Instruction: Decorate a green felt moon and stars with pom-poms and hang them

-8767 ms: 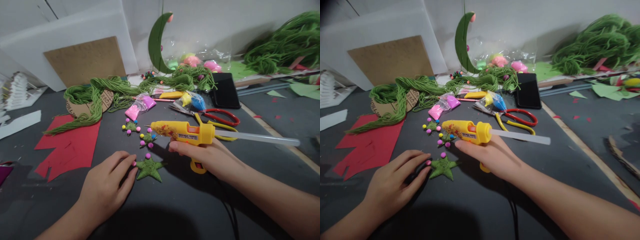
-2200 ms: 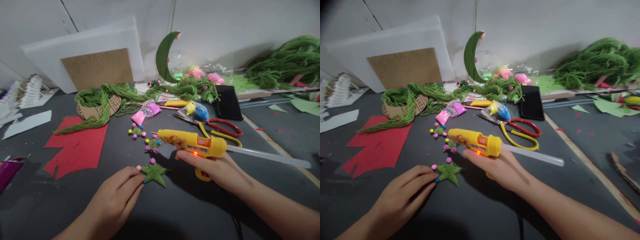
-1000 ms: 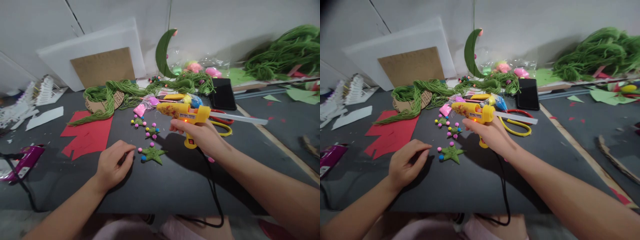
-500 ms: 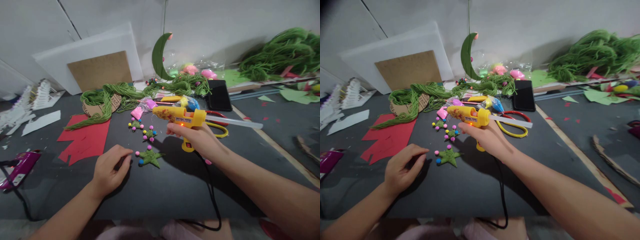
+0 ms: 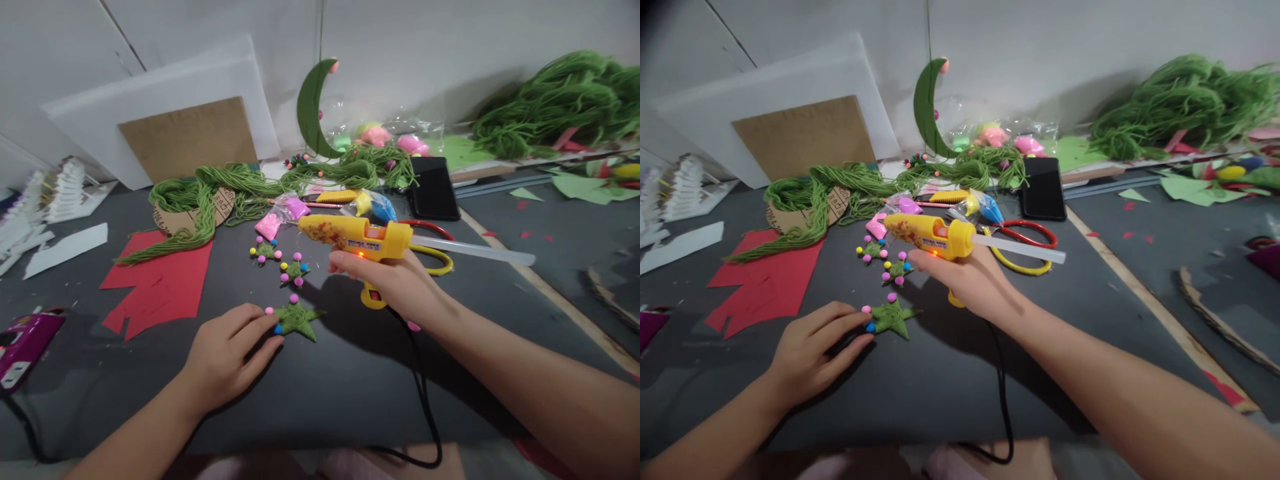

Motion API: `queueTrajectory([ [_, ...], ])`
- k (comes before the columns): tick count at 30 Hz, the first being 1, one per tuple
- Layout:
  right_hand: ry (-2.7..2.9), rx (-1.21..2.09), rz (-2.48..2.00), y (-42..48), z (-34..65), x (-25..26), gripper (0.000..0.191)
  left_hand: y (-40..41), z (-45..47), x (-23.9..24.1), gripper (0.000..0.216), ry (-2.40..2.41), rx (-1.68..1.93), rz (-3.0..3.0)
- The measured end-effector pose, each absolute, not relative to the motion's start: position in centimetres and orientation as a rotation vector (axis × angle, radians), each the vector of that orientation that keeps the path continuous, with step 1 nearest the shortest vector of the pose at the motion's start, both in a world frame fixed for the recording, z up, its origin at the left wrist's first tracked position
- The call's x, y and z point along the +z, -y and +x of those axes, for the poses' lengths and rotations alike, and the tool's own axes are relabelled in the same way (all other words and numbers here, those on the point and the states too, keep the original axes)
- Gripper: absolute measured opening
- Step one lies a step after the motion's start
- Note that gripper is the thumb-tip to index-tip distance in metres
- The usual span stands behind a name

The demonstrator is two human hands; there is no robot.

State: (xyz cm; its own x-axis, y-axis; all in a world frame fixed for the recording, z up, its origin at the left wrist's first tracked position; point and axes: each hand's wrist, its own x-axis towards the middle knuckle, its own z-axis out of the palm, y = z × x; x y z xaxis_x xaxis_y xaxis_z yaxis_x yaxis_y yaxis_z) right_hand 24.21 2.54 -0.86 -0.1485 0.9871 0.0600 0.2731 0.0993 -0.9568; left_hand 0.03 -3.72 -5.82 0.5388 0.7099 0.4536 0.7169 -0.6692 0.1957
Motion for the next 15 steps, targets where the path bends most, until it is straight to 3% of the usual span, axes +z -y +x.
queueTrajectory([
  [15,1.564,1.144,-1.235,-2.34,24.23,-1.35,0.024,4.03,0.85,-6.16,0.022,1.083,-0.753,-2.583],
])
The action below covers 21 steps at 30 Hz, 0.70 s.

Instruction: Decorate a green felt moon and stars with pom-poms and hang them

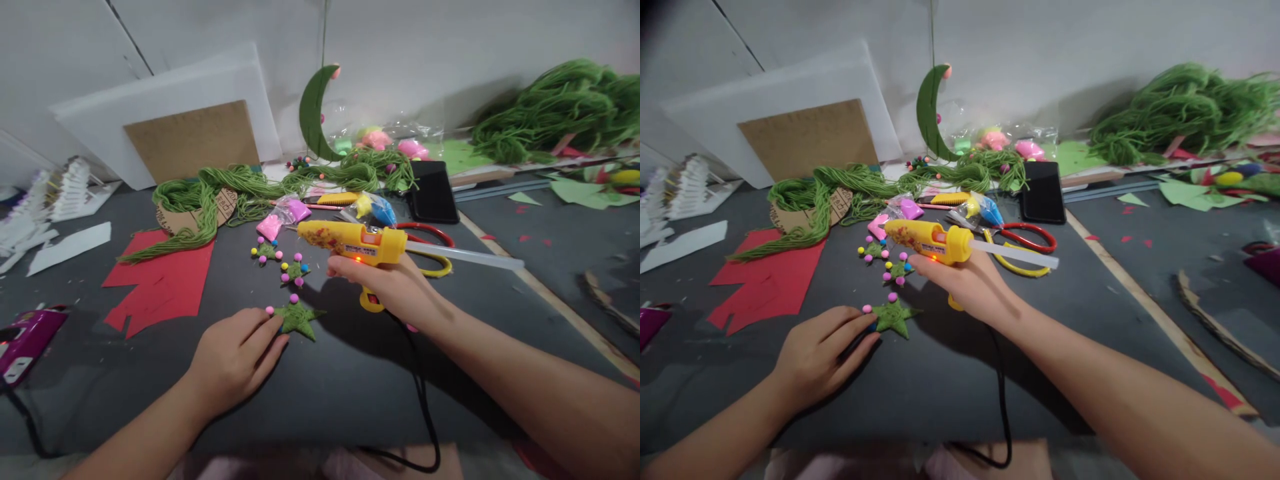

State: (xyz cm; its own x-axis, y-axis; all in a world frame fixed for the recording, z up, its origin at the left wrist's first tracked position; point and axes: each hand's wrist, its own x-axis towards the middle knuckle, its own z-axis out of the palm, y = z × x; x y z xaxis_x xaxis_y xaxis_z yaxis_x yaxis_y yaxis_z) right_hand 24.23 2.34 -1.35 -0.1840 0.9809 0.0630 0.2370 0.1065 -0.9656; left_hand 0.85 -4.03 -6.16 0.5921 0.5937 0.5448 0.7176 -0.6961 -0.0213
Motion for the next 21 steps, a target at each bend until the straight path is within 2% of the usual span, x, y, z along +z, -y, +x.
queueTrajectory([
  [16,1.66,1.135,-1.244,-2.31,24.27,-1.41,0.027,3.84,1.63,-5.78,0.011,1.01,-0.724,-2.552],
  [21,1.678,1.112,-1.249,-2.14,24.36,-1.28,0.029,4.03,1.43,-5.8,0.018,1.032,-0.698,-2.537],
])
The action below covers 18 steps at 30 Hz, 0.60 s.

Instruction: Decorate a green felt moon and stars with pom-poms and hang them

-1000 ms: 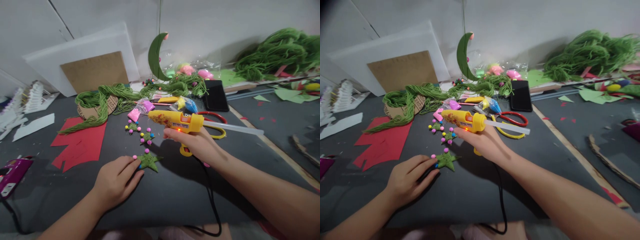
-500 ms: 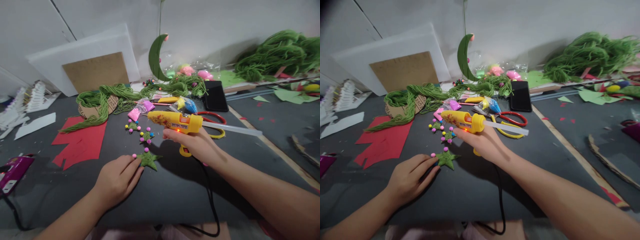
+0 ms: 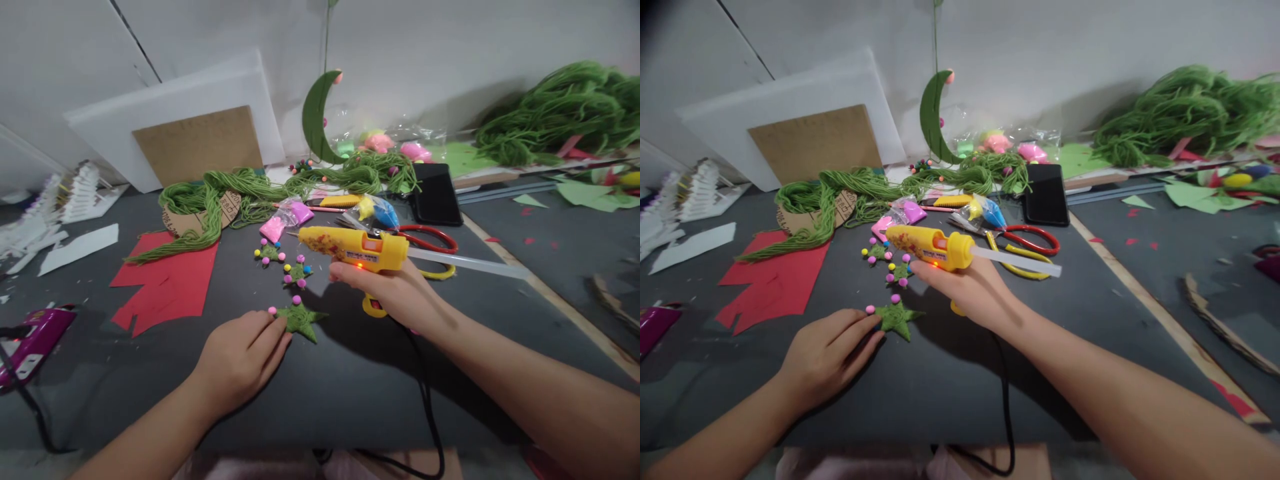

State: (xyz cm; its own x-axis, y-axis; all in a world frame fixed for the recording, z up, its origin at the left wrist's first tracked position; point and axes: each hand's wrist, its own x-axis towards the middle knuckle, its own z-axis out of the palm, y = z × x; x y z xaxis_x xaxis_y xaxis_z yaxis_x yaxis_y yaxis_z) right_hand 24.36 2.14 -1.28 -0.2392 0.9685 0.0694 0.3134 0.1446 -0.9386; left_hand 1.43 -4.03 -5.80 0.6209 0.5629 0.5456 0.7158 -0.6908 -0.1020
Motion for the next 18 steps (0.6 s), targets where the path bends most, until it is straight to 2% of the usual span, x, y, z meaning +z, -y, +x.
queueTrajectory([
  [8,1.667,1.134,-1.221,-1.97,24.42,-1.35,0.027,3.91,1.51,-5.98,0.016,1.051,-0.687,-2.528],
  [18,1.623,1.162,-1.246,-1.98,24.67,-1.34,0.035,4.05,0.89,-5.94,0.022,1.226,-0.815,-2.636],
])
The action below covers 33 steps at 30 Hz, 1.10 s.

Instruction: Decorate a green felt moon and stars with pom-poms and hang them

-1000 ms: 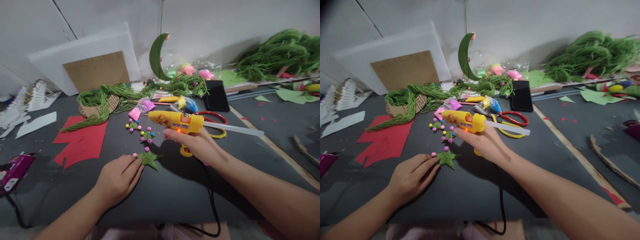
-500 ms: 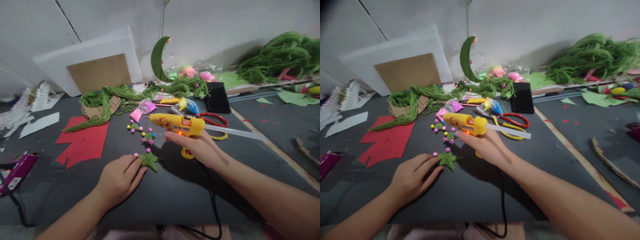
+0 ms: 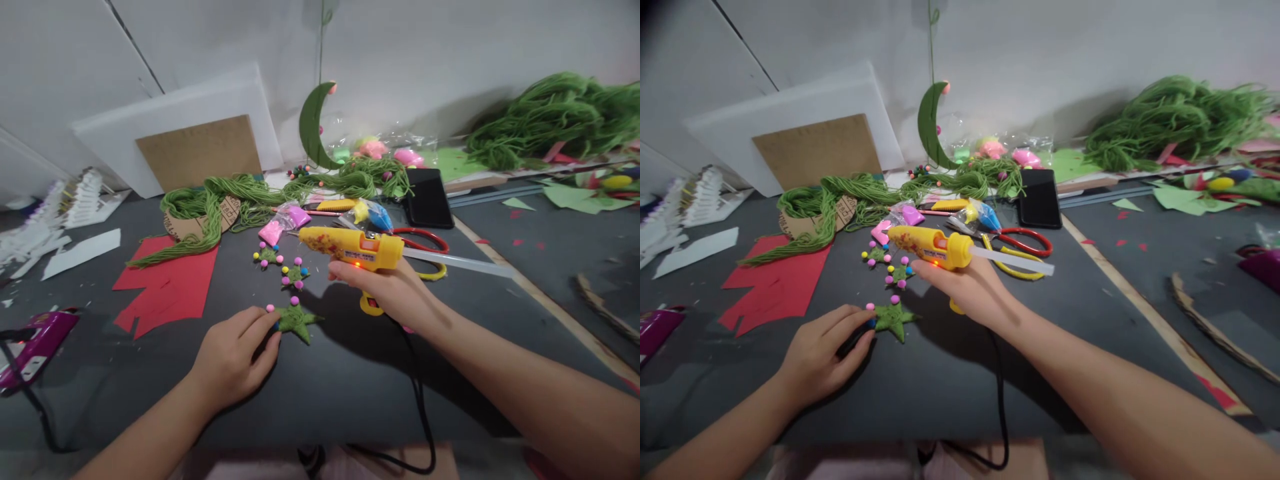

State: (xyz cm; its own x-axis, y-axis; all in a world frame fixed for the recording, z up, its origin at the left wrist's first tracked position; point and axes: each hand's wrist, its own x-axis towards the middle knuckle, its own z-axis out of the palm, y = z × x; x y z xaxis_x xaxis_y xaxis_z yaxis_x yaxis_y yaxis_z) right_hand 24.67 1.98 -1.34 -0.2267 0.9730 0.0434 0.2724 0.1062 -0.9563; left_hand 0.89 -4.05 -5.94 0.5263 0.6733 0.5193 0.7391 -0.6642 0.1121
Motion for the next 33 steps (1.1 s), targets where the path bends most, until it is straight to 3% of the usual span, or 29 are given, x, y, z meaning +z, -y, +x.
queueTrajectory([
  [14,1.567,1.153,-1.216,-2.2,24.1,-0.7,0.02,4.2,0.7,-5.8,0.025,1.429,-0.637,-2.496],
  [19,1.559,1.141,-1.202,-2.3,23.6,-0.6,0.021,4.5,0.5,-5.4,0.01,1.464,-0.769,-2.528],
  [24,1.562,1.173,-1.233,-2.4,23.4,-0.7,0.022,4.3,0.1,-5.9,0.015,1.397,-0.902,-2.566],
  [33,1.594,1.14,-1.27,-2.5,23.7,-1.6,0.026,4.3,0.1,-6.0,0.013,1.303,-0.832,-2.63],
])
